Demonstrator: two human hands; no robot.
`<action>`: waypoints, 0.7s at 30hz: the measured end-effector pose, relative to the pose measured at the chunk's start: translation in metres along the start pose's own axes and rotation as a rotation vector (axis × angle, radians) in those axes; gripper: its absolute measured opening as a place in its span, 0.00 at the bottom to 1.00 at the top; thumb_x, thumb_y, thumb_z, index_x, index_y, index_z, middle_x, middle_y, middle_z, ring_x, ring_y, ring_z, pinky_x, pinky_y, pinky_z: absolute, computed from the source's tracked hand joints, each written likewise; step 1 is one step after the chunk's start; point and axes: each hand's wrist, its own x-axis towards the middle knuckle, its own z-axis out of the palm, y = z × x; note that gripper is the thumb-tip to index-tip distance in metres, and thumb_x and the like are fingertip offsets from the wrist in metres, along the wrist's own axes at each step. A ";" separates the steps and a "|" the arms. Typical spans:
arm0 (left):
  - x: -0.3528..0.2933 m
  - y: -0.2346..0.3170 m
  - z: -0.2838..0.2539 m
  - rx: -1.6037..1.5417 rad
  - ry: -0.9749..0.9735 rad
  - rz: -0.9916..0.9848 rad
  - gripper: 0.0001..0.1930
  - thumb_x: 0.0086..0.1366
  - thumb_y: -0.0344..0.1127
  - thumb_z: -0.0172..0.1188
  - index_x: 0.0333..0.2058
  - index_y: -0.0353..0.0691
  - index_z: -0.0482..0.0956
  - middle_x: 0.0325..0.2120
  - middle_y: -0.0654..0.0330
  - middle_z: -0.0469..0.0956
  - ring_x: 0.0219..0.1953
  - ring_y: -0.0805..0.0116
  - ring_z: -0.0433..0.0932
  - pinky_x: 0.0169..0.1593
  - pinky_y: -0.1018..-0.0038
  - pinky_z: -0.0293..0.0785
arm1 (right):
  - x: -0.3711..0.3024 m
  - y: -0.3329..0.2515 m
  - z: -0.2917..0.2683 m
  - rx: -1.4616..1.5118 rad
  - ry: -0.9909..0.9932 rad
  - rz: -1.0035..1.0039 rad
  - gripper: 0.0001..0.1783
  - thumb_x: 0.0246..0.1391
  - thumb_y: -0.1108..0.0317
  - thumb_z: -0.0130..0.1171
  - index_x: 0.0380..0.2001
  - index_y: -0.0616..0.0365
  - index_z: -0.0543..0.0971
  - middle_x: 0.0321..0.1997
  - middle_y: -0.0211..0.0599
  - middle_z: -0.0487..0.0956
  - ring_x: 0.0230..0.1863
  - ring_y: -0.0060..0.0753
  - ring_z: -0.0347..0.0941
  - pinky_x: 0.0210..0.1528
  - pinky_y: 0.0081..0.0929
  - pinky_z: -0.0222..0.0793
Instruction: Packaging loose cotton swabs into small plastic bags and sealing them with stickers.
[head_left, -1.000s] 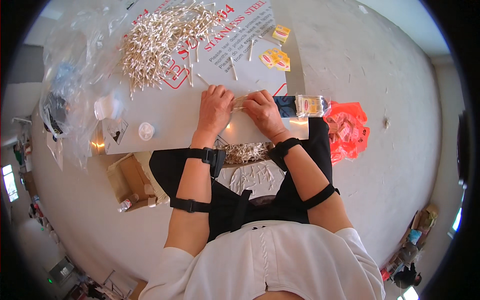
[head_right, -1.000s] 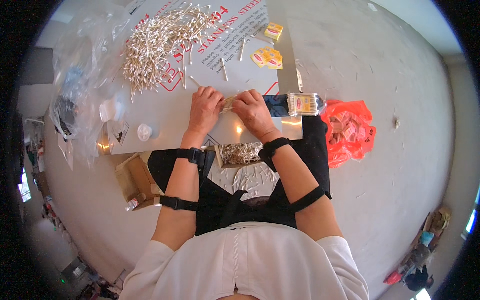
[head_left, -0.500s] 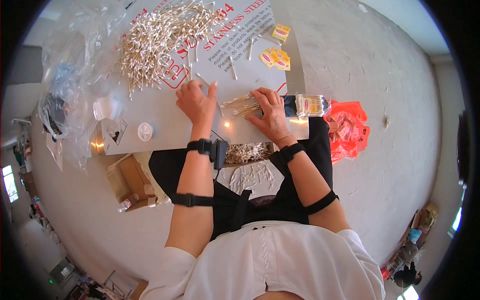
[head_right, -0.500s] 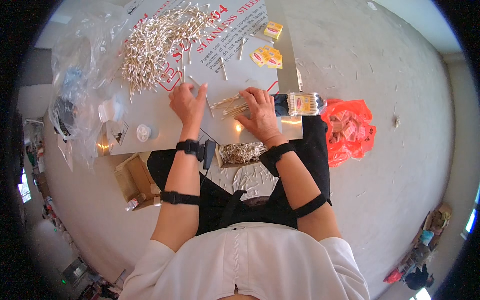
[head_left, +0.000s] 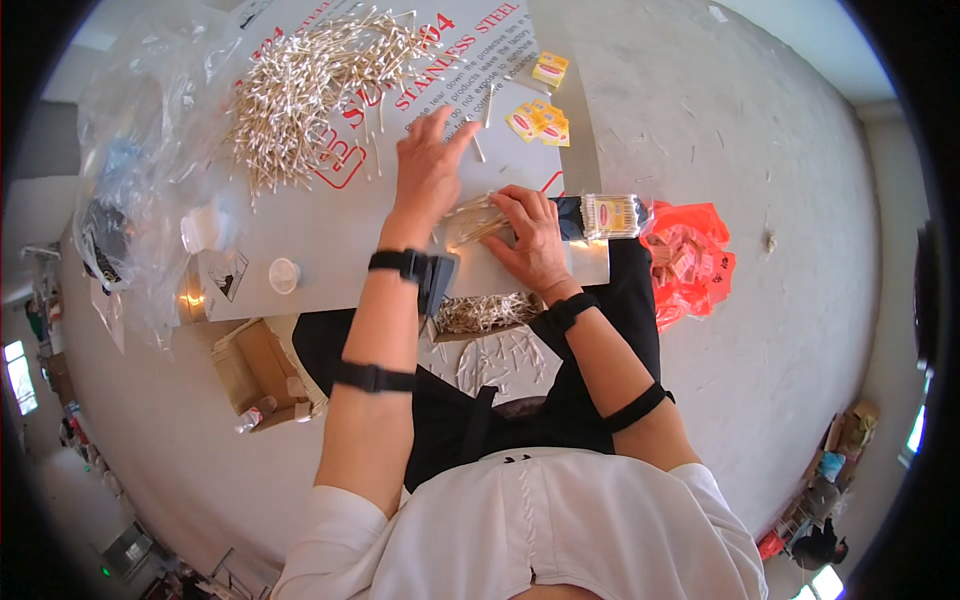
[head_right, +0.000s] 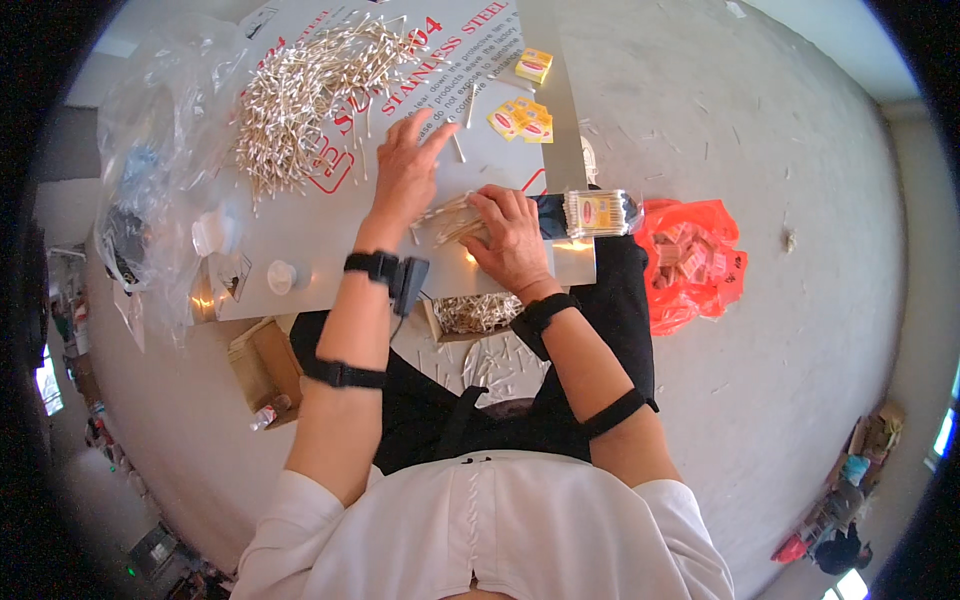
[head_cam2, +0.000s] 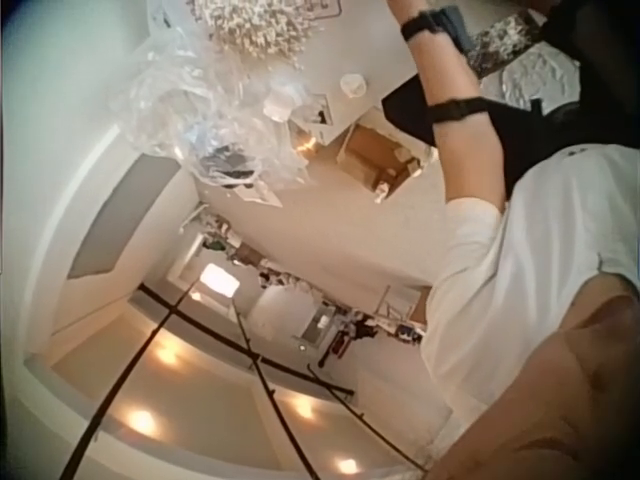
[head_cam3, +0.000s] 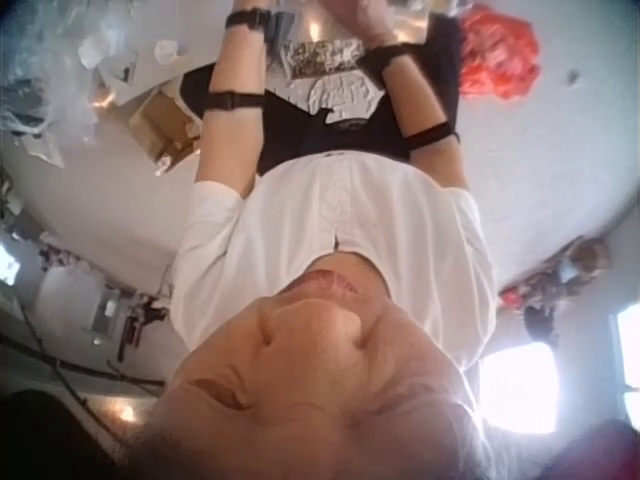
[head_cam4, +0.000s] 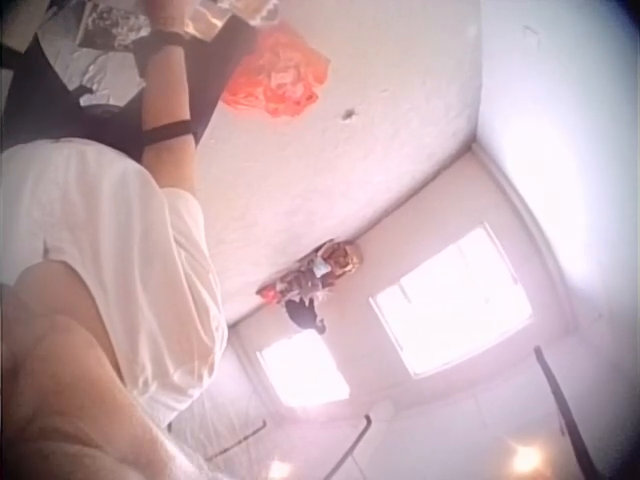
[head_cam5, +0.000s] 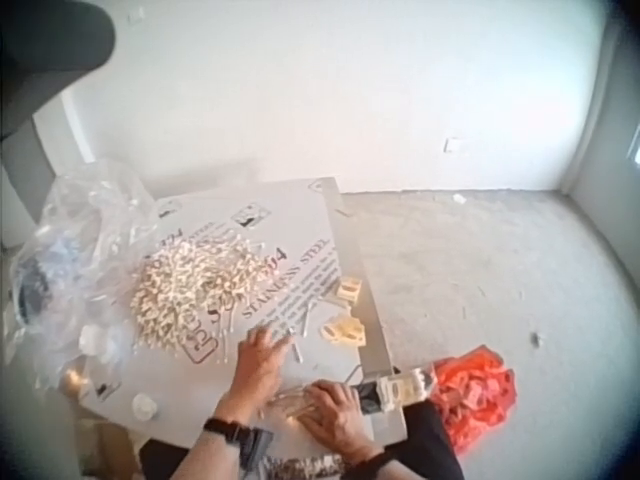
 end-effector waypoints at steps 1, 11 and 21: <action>0.008 -0.005 0.004 -0.019 -0.036 0.124 0.08 0.50 0.27 0.61 0.31 0.45 0.77 0.37 0.64 0.74 0.46 0.57 0.69 0.45 0.58 0.66 | 0.001 -0.002 0.001 0.004 -0.004 -0.006 0.33 0.35 0.65 0.70 0.50 0.54 0.74 0.52 0.38 0.71 0.54 0.46 0.66 0.56 0.42 0.61; -0.033 -0.031 -0.025 -0.102 -0.277 -0.064 0.06 0.53 0.32 0.64 0.26 0.41 0.76 0.28 0.59 0.74 0.37 0.54 0.72 0.40 0.59 0.70 | 0.004 -0.010 -0.001 -0.061 -0.047 -0.001 0.33 0.40 0.59 0.68 0.53 0.50 0.74 0.55 0.37 0.69 0.56 0.45 0.64 0.57 0.42 0.59; -0.084 0.001 -0.045 0.151 -0.181 -0.487 0.04 0.53 0.31 0.61 0.24 0.40 0.74 0.26 0.55 0.74 0.34 0.51 0.74 0.39 0.57 0.71 | 0.003 -0.005 0.000 -0.095 -0.076 -0.009 0.28 0.40 0.59 0.68 0.49 0.43 0.78 0.57 0.34 0.69 0.56 0.41 0.65 0.56 0.41 0.59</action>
